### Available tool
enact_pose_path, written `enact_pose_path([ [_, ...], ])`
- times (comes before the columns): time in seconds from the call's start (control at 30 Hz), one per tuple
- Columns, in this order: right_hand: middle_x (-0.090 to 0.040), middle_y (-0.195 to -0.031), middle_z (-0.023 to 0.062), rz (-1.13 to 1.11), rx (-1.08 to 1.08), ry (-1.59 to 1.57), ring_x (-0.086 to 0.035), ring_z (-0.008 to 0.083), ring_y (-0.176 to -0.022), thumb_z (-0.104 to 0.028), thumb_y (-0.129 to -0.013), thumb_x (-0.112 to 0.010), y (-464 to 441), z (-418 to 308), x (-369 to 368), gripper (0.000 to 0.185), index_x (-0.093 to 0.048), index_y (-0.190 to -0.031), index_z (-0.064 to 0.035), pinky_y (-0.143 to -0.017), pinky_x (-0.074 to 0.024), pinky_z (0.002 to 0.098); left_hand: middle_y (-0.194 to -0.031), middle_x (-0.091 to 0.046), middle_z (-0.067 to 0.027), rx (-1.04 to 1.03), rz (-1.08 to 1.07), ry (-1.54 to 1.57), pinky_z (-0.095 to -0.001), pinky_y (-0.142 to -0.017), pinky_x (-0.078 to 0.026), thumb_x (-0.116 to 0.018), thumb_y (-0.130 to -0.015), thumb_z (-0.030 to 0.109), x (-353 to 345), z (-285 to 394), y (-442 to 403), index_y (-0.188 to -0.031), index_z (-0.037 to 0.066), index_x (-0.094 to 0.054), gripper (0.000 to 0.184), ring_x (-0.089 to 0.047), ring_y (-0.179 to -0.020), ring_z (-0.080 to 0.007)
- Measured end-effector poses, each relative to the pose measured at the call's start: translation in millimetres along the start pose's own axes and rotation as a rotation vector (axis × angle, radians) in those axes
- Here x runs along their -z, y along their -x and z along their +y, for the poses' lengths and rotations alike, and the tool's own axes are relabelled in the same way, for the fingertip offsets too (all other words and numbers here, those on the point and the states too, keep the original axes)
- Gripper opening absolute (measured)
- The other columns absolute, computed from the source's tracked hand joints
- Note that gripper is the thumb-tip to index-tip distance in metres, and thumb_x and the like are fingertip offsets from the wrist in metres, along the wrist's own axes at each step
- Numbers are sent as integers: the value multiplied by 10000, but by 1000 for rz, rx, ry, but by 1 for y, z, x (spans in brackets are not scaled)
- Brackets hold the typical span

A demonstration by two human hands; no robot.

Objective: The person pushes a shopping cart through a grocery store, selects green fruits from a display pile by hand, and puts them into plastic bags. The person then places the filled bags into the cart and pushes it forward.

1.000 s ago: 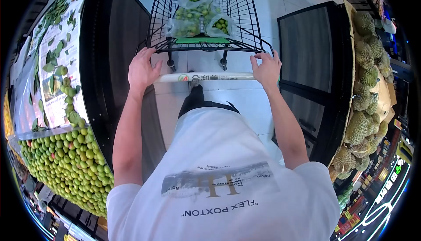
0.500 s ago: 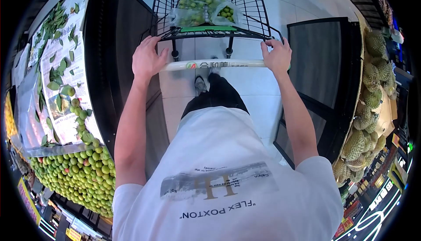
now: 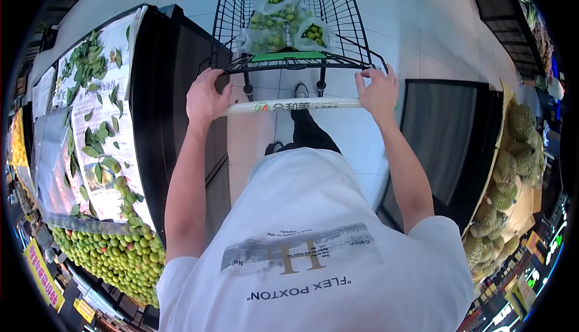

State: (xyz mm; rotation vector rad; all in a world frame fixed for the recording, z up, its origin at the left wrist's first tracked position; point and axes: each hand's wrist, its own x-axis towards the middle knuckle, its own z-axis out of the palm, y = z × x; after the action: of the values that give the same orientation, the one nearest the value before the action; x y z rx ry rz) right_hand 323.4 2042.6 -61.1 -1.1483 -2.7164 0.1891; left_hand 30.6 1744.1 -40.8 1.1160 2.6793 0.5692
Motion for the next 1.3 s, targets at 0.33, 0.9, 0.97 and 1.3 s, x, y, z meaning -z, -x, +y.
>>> enact_pose_path([
  [0.33, -735, -1011, 110, -72, 79, 8, -467, 461, -1327, -377, -899, -673, -143, 1, 1, 264, -746, -935, -126, -1093, -327, 561, -1259, -690, -125, 111, 37, 22, -405, -1034, -498, -748, -816, 243, 5, 11, -100, -1157, 79, -707, 381, -613, -1239, -306],
  [0.9, -731, -1081, 116, -145, 184, 20, -449, 424, -1358, -411, -881, -693, -331, -21, -25, 299, -743, -977, -131, -1112, -312, 539, -1228, -697, -147, 220, 92, 39, -411, -1033, -493, -744, -825, 252, 6, -3, -226, -1157, 65, -709, 382, -610, -1241, -309],
  [0.97, -729, -1086, 115, -148, 192, 7, -448, 421, -1361, -412, -877, -701, -350, -26, -29, 302, -742, -978, -131, -1114, -313, 533, -1229, -696, -151, 229, 92, 41, -414, -1030, -491, -740, -829, 252, 8, -6, -241, -1158, 65, -705, 380, -606, -1245, -314],
  [1.3, -739, -1050, 79, -119, 273, -17, -489, 432, -1329, -349, -850, -763, -461, -54, -38, 241, -731, -922, -122, -1102, -355, 521, -1211, -686, -156, 268, 136, 79, -455, -1036, -478, -754, -816, 205, 24, -19, -326, -1176, 53, -649, 404, -579, -1271, -353],
])
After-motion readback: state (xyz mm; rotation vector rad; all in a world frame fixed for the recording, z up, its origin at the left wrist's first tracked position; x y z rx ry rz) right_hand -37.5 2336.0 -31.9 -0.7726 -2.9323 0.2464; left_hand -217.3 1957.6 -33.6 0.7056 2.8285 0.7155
